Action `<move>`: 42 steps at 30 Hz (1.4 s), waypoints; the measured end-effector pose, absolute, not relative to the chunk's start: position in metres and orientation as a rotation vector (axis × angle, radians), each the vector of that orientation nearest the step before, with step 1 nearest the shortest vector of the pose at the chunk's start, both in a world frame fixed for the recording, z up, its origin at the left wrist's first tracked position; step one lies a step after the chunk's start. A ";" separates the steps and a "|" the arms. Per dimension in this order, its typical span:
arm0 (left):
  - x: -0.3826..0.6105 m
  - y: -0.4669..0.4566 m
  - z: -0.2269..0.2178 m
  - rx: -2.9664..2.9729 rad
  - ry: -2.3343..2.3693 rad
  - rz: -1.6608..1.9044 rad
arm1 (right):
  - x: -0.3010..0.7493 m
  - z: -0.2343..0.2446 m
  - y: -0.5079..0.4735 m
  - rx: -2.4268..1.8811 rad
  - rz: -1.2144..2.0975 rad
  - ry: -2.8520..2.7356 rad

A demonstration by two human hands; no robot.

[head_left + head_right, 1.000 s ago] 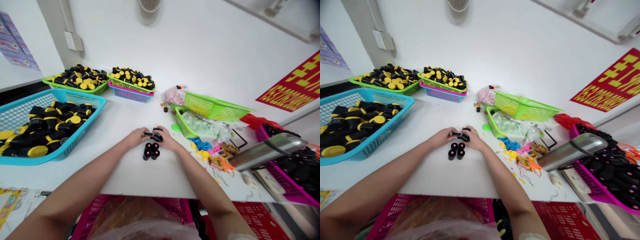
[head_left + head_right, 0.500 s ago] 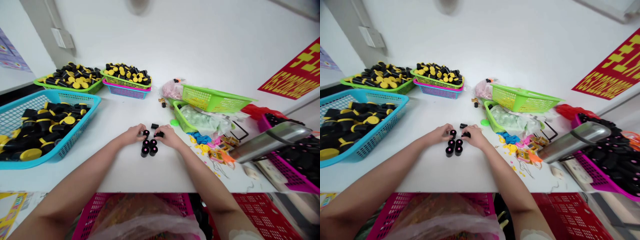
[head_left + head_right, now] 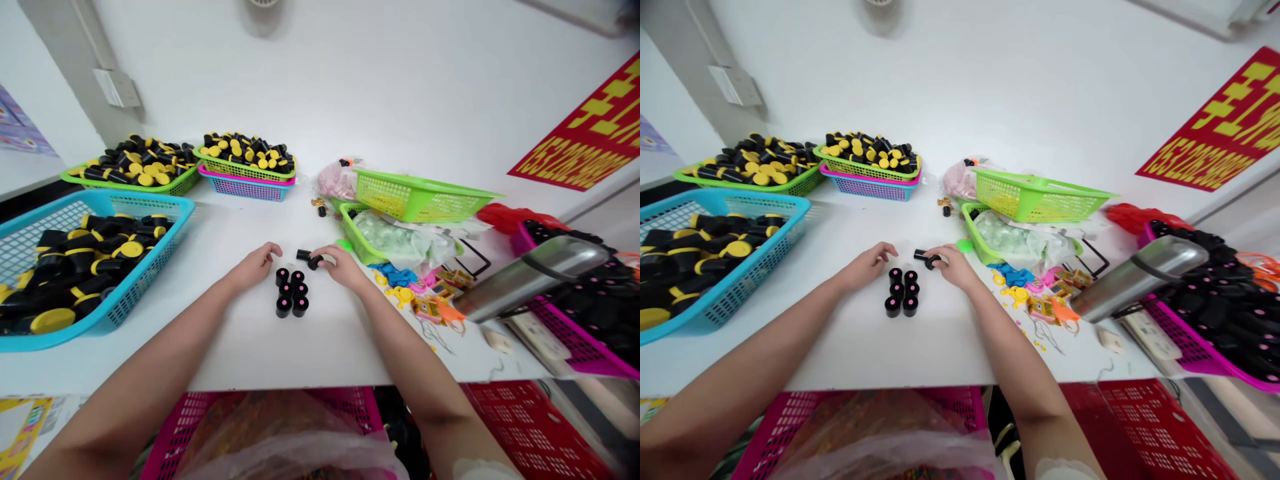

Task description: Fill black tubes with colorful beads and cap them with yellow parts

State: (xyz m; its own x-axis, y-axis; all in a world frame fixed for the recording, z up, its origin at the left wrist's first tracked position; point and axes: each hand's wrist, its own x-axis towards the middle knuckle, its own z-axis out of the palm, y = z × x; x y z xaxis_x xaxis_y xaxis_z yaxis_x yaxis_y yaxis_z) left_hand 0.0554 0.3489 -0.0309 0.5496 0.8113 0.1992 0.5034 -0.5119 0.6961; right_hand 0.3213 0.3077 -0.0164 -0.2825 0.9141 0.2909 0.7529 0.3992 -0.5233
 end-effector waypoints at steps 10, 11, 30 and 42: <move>0.125 0.395 -0.005 2.450 0.769 0.379 | 0.325 -0.039 0.320 -1.565 0.431 -2.039; 0.129 0.398 -0.005 2.453 0.773 0.358 | 0.327 -0.038 0.320 -1.577 0.438 -2.005; 0.029 0.355 0.005 2.117 1.361 0.821 | 0.305 -0.042 0.339 -1.524 0.386 -1.692; 0.042 0.358 -0.024 2.160 1.011 0.523 | 0.307 -0.058 0.330 -1.332 0.506 -1.870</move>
